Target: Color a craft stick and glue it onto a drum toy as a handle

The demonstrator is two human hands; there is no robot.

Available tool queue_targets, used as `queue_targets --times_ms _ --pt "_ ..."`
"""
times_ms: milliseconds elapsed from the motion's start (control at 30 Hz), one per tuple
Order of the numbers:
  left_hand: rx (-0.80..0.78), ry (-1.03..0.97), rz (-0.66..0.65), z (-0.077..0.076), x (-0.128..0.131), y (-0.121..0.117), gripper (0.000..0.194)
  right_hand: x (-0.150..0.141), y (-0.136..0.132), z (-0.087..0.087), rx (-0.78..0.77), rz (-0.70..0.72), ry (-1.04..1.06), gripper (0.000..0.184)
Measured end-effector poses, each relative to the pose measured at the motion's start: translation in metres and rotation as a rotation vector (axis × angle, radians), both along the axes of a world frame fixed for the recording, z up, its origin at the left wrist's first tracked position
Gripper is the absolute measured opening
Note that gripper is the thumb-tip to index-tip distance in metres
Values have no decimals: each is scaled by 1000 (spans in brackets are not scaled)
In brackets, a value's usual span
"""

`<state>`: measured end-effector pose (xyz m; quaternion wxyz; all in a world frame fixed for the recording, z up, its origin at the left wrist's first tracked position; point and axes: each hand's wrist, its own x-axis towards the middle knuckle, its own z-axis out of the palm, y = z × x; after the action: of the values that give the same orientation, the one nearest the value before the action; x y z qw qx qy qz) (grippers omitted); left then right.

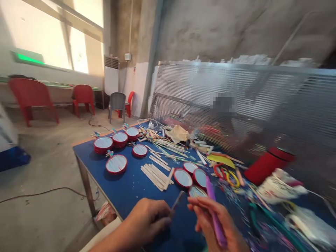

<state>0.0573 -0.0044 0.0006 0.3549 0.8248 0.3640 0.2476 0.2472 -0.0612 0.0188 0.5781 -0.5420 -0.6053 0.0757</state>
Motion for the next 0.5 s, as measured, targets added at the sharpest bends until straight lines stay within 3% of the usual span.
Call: queue_targets --times_ms 133,500 --pt "-6 50 -16 10 0 4 9 -5 2 7 44 14 26 14" --pt "-67 8 -26 18 -4 1 15 -8 8 9 53 12 86 17"
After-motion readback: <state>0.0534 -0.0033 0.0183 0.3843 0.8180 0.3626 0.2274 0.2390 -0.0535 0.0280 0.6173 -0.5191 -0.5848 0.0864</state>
